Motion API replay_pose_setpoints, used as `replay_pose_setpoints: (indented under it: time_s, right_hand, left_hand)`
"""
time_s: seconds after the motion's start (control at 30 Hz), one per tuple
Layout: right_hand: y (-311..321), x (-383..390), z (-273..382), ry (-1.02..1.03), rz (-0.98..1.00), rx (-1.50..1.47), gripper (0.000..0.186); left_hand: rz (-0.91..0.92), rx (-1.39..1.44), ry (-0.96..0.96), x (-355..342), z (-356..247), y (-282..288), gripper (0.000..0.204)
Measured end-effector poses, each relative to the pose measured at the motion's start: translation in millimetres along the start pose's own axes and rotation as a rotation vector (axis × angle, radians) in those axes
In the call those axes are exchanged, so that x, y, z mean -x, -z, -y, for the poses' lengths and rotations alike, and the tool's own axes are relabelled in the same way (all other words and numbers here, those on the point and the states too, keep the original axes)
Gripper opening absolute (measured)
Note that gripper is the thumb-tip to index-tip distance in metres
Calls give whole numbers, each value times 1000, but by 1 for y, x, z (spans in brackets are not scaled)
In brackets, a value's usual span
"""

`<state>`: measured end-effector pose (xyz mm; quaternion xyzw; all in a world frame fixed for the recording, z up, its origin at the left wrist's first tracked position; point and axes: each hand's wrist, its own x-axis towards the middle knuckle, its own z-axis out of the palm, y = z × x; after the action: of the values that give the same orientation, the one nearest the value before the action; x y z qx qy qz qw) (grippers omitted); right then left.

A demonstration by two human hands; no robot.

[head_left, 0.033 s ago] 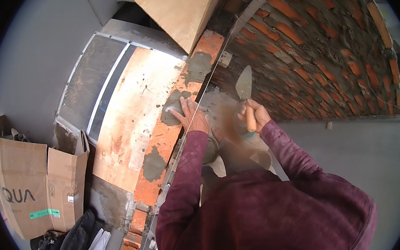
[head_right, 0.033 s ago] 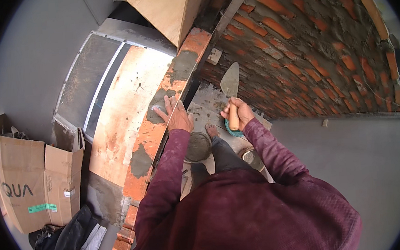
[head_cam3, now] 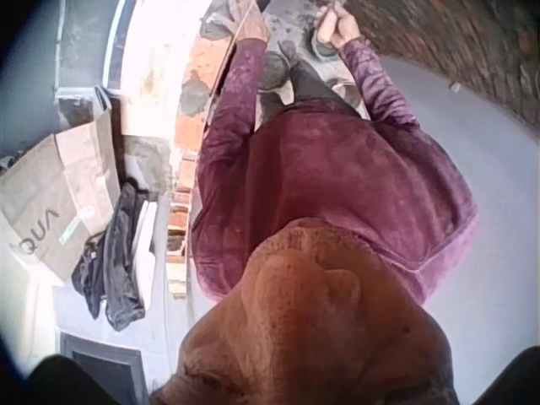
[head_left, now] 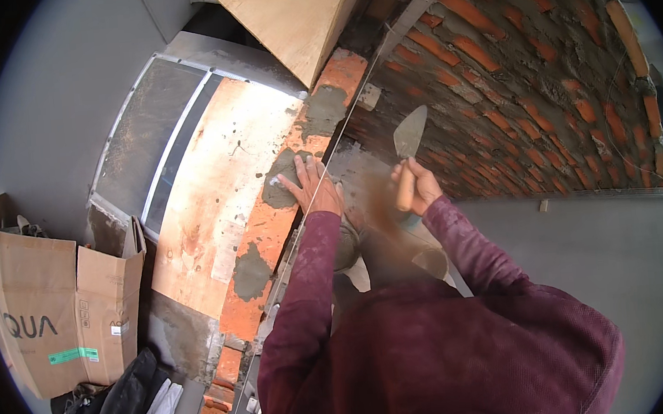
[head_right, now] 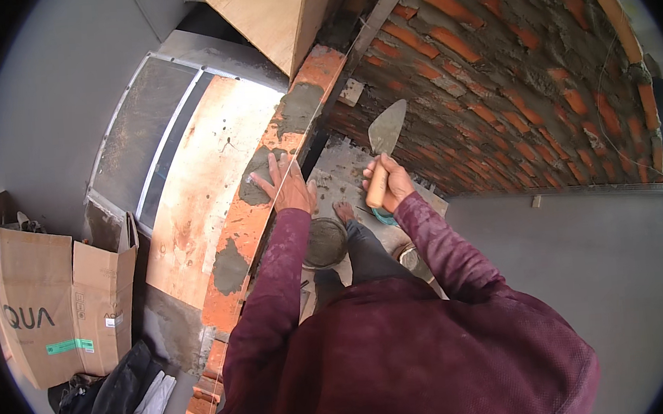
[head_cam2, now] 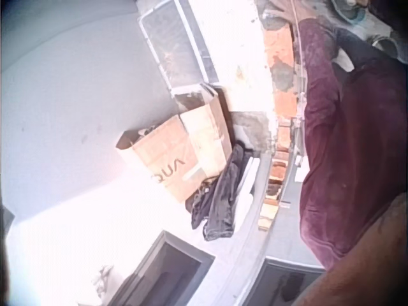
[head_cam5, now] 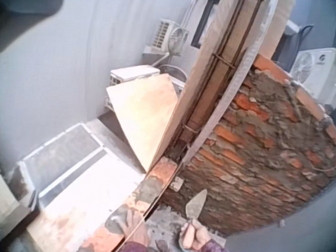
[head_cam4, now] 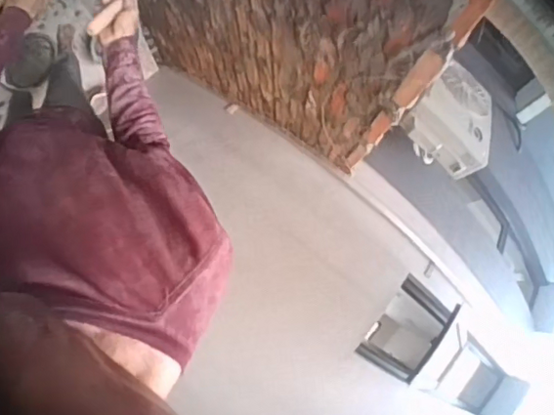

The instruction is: The person applies mortar to bricks and levels them onto a wall using a trowel.

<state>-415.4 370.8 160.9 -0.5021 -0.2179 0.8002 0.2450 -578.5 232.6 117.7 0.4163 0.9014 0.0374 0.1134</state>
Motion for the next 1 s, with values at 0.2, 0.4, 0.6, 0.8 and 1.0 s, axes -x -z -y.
replay_pose_setpoints:
  time_s: [0.2,0.4,0.6,0.8,1.0]
  right_hand:
    - [-8,-92,-6,12,113,-326,30]
    - [-16,-155,29,89,-13,-610,39]
    - [-3,-206,47,87,-98,-724,36]
    - [-31,-226,16,68,4,-560,35]
    - [-6,-221,47,50,-118,-652,36]
  left_hand:
    - [-243,446,203,-81,-11,9,60]
    - [-397,493,339,-168,-2,11,45]
    - [-147,686,366,-224,6,6,47]
    - [-55,730,401,-236,-10,-9,39]
    - [14,786,425,-241,-7,-6,34]
